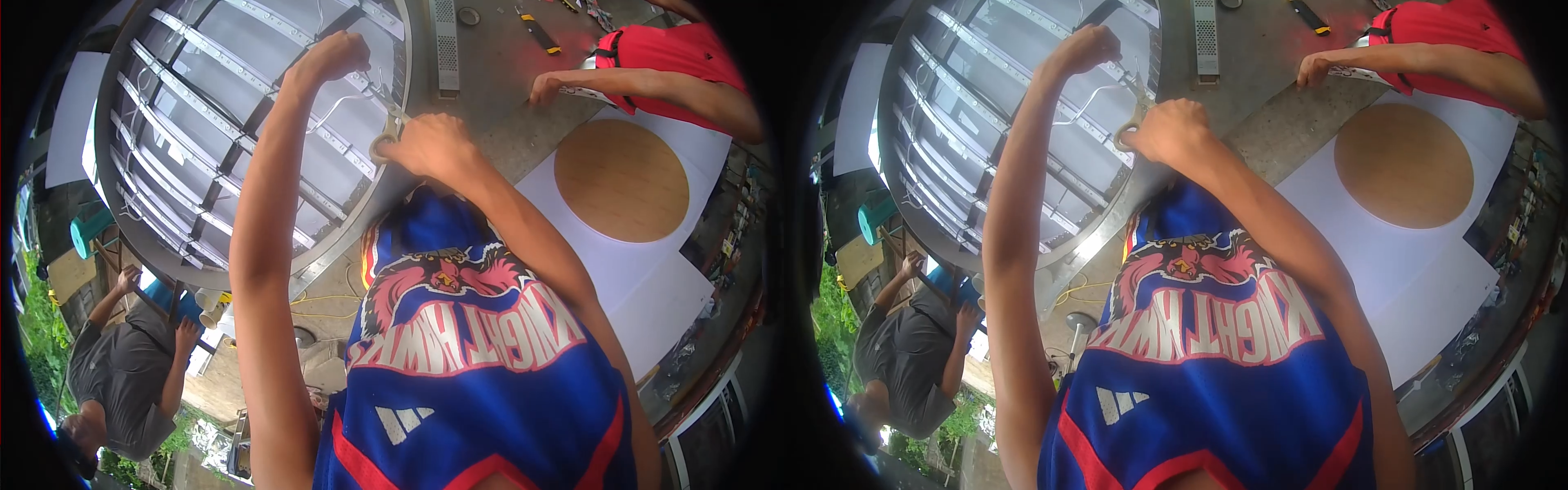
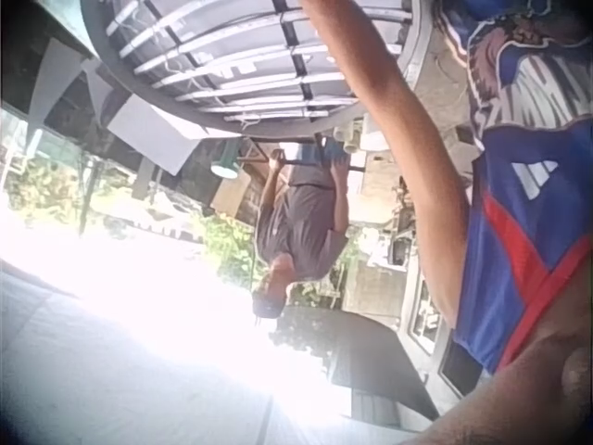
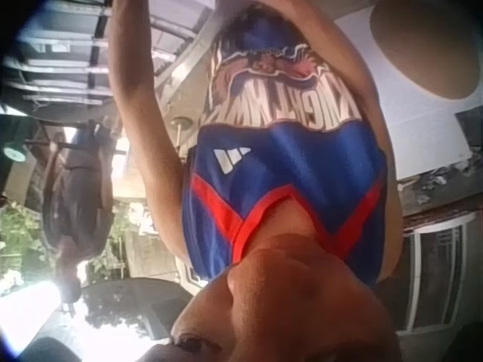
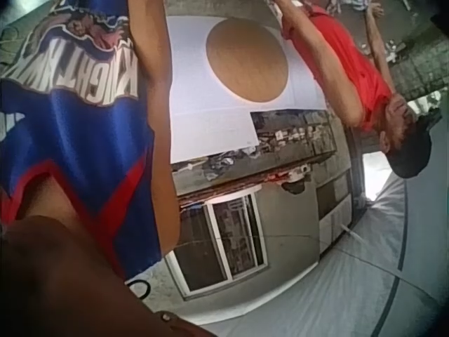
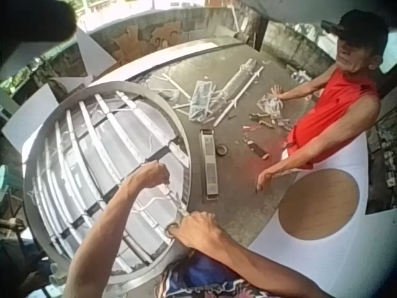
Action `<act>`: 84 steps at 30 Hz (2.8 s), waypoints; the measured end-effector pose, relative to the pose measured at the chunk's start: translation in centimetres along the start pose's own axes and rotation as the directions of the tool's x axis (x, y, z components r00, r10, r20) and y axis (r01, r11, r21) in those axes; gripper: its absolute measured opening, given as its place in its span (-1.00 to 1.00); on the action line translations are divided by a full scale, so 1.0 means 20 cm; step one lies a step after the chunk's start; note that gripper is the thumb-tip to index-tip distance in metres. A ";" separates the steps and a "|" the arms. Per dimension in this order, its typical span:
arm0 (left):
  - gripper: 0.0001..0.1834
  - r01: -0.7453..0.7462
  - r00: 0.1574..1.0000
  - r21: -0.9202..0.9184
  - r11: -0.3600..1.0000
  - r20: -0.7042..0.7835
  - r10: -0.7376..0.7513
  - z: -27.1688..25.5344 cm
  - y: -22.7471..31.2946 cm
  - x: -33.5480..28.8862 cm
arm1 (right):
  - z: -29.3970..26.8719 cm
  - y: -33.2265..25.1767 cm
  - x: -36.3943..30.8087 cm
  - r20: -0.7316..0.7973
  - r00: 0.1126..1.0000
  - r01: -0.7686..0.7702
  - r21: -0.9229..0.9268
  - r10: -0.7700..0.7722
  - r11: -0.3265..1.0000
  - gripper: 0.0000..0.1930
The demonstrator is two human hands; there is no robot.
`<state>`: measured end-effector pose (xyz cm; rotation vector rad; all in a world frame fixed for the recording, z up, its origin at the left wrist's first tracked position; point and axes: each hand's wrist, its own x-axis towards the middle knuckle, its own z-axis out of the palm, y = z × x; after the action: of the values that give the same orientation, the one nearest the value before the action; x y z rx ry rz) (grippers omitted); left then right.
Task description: Assembling a circular backlit sign by installing LED strips and securing them with cable ties.
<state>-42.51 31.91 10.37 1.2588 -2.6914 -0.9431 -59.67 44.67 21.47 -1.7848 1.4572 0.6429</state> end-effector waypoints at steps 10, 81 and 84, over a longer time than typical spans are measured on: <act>-0.87 -0.007 0.998 0.071 0.997 0.059 0.003 0.02 0.10 0.11 | -0.01 0.01 0.08 0.011 1.000 0.001 -0.136 0.001 0.991 -0.56; -0.85 -0.212 0.960 0.671 0.710 0.006 0.280 0.21 -0.03 0.29 | 0.09 0.16 0.21 0.233 0.971 -0.191 0.605 0.058 0.773 -0.14; -0.86 -0.141 0.957 0.439 0.888 -0.169 0.236 0.27 -0.10 0.25 | 0.12 0.09 0.19 0.212 0.974 -0.196 0.593 0.083 0.781 -0.10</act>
<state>-45.89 30.08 3.75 1.0399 -2.8558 -0.1833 -60.45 44.12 16.66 -1.0909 1.4681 0.3252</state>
